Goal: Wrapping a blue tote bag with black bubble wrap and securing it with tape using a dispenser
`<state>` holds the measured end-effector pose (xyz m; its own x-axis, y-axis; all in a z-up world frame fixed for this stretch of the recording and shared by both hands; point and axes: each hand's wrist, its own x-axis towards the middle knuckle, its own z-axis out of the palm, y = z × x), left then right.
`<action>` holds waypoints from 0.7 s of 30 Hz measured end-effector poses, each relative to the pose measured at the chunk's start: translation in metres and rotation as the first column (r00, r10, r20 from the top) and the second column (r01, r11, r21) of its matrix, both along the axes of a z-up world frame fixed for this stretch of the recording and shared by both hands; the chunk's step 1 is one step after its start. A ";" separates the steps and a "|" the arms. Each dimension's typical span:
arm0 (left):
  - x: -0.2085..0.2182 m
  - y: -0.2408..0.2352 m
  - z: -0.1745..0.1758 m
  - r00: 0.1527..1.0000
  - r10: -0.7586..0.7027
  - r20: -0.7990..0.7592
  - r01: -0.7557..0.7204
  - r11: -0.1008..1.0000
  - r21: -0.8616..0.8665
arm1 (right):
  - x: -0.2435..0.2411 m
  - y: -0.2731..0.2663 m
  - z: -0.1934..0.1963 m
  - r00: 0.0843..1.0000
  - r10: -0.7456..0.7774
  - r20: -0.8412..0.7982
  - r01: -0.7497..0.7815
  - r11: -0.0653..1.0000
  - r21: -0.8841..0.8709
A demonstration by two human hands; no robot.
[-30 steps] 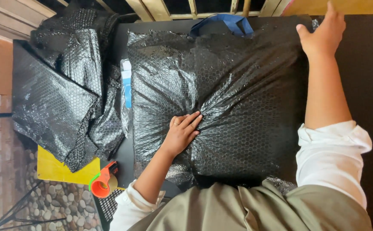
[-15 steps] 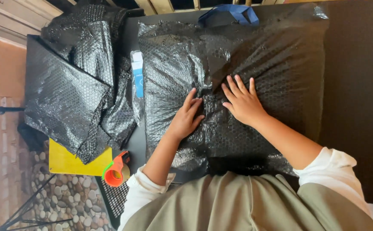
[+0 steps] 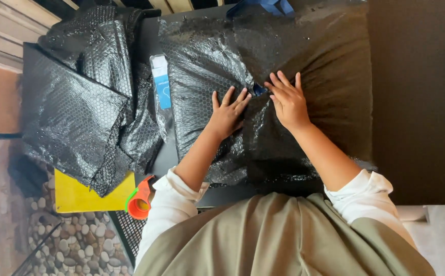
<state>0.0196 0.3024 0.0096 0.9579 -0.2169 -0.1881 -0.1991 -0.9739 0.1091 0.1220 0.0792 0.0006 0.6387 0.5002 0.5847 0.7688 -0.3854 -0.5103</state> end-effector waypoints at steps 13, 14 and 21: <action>-0.004 0.006 0.001 0.973 0.213 0.083 -0.123 0.794 -0.595 | -0.012 0.020 0.008 0.995 0.030 -0.095 -0.071 0.880 -0.470; -0.007 0.004 0.001 0.970 0.223 0.094 -0.121 0.785 -0.608 | -0.019 0.019 0.019 0.987 0.050 -0.150 -0.122 0.847 -0.518; -0.021 -0.004 0.031 0.976 0.205 0.074 -0.152 0.882 -0.445 | -0.019 0.029 0.023 0.983 -0.004 -0.186 -0.134 0.679 -0.721</action>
